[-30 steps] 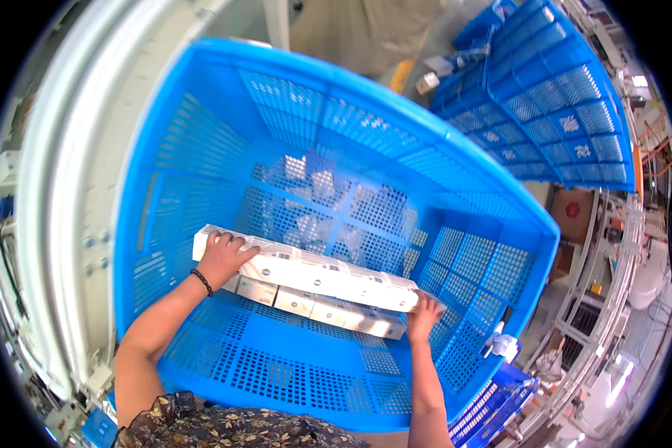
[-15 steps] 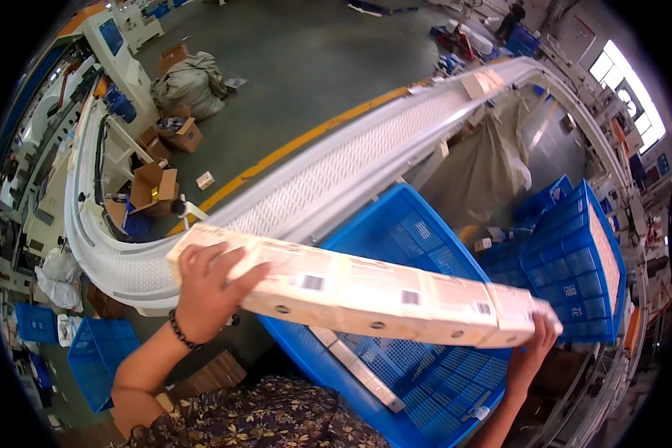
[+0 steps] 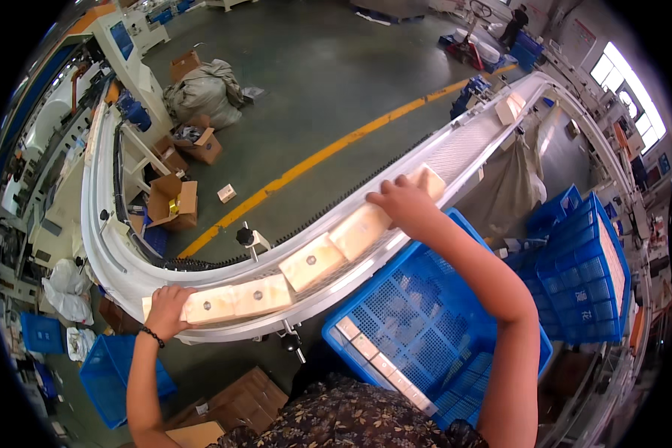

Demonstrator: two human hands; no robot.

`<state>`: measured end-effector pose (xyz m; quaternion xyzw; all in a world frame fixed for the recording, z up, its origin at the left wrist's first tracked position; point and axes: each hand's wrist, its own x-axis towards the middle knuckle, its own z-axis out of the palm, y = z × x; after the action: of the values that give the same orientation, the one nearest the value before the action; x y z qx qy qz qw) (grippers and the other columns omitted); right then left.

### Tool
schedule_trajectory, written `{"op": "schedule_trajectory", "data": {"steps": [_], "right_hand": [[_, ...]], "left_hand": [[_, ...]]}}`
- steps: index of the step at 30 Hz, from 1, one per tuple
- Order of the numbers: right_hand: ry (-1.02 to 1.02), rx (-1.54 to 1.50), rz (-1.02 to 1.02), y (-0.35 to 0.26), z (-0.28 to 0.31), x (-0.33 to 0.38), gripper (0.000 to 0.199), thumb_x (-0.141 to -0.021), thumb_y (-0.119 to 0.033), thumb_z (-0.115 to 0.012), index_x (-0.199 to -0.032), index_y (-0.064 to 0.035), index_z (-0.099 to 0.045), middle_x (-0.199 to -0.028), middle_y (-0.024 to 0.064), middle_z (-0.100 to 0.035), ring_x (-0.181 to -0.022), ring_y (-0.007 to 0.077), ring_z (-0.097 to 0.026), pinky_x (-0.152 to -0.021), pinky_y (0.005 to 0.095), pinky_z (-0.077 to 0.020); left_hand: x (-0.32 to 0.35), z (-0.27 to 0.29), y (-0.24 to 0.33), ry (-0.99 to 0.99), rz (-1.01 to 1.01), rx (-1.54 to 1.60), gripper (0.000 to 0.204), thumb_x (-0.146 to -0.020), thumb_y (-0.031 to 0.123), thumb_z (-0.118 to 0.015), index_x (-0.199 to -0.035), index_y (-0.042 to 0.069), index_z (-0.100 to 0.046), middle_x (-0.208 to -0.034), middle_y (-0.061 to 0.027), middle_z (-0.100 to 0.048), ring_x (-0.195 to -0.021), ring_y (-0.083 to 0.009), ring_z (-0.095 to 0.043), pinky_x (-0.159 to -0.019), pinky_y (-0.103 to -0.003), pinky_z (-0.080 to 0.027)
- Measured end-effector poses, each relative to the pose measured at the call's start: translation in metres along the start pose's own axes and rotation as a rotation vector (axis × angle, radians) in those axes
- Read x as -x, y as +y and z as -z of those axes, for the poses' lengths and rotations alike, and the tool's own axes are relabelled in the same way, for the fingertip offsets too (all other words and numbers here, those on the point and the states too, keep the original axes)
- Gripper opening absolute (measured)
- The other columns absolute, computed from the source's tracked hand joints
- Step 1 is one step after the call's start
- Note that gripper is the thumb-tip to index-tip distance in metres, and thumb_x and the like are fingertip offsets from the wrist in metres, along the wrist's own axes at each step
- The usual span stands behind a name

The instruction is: The person picks up rows of small white boxes from a large blue crate and places them onto a curved conveyor belt system in a factory setting.

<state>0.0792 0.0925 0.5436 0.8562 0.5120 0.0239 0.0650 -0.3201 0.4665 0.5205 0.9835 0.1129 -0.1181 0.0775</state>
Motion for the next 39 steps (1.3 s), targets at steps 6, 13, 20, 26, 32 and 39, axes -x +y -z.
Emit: {"op": "schedule_trajectory", "data": {"steps": [6, 13, 20, 26, 32, 39], "right_hand": [[0.076, 0.138, 0.182, -0.023, -0.024, -0.019, 0.048, -0.086, -0.017, -0.063, -0.132, -0.0312, -0.06, -0.113, 0.0022, -0.064, -0.113, 0.0267, -0.06, -0.103, 0.0692, -0.0352], [0.268, -0.322, -0.133, 0.025, -0.066, -0.015, 0.053, -0.081, -0.034, -0.074, -0.129, -0.0209, -0.059, -0.11, 0.0097, -0.062, -0.114, 0.0303, -0.056, -0.09, 0.0562, -0.0486], [0.617, -1.0, -0.307, -0.037, -0.121, -0.038, 0.034, -0.078, -0.028, -0.075, -0.099, -0.0041, -0.062, -0.099, 0.0164, -0.066, -0.102, 0.0377, -0.06, -0.085, 0.05, -0.0495], [0.635, -1.02, -0.1, -0.172, -0.093, -0.014, 0.015, -0.081, -0.02, -0.061, -0.085, -0.0112, -0.073, -0.099, 0.0114, -0.064, -0.098, 0.0346, -0.062, -0.076, 0.0442, -0.0562], [0.722, -0.91, 0.016, -0.164, -0.12, -0.025, 0.016, -0.078, -0.016, -0.062, -0.086, -0.0116, -0.074, -0.095, 0.0101, -0.065, -0.097, 0.032, -0.056, -0.088, 0.0412, -0.0491], [0.799, -1.025, -0.133, -0.107, -0.186, 0.204, 0.032, -0.083, -0.004, -0.06, -0.114, -0.0073, -0.067, -0.119, 0.015, -0.06, -0.113, 0.0349, -0.055, -0.099, 0.0425, -0.0456]], "left_hand": [[-0.003, 0.053, 0.055, -0.141, 0.372, -0.436, 0.082, -0.062, 0.016, -0.083, -0.138, 0.007, -0.051, -0.134, -0.0157, -0.055, -0.134, -0.0398, -0.042, -0.115, -0.059, -0.027], [-0.079, 0.056, 0.299, 0.304, -0.616, 0.375, 0.055, -0.074, 0.007, -0.076, -0.126, 0.002, -0.061, -0.127, -0.0175, -0.061, -0.122, -0.037, -0.055, -0.104, -0.045, -0.042], [-0.129, -0.05, 0.419, 0.567, -0.673, 0.631, 0.02, -0.076, -0.004, -0.075, -0.092, 0.0, -0.065, -0.09, -0.0138, -0.067, -0.085, -0.0295, -0.063, -0.081, -0.038, -0.049], [-0.047, -0.089, 0.328, 0.793, -0.575, 0.048, 0.024, -0.086, 0.004, -0.073, -0.107, -0.003, -0.064, -0.105, -0.0155, -0.064, -0.096, -0.0354, -0.061, -0.087, -0.046, -0.048], [-0.047, -0.061, 0.173, 0.599, 0.148, 0.066, 0.072, -0.094, 0.03, -0.067, -0.149, -0.002, -0.034, -0.151, -0.027, -0.036, -0.141, -0.0432, -0.032, -0.116, -0.051, -0.025], [-0.065, -0.075, 0.171, 0.31, -0.149, -0.201, 0.075, -0.092, 0.023, -0.062, -0.156, 0.005, -0.026, -0.159, -0.0218, -0.029, -0.147, -0.0424, -0.022, -0.12, -0.05, -0.017]]}}
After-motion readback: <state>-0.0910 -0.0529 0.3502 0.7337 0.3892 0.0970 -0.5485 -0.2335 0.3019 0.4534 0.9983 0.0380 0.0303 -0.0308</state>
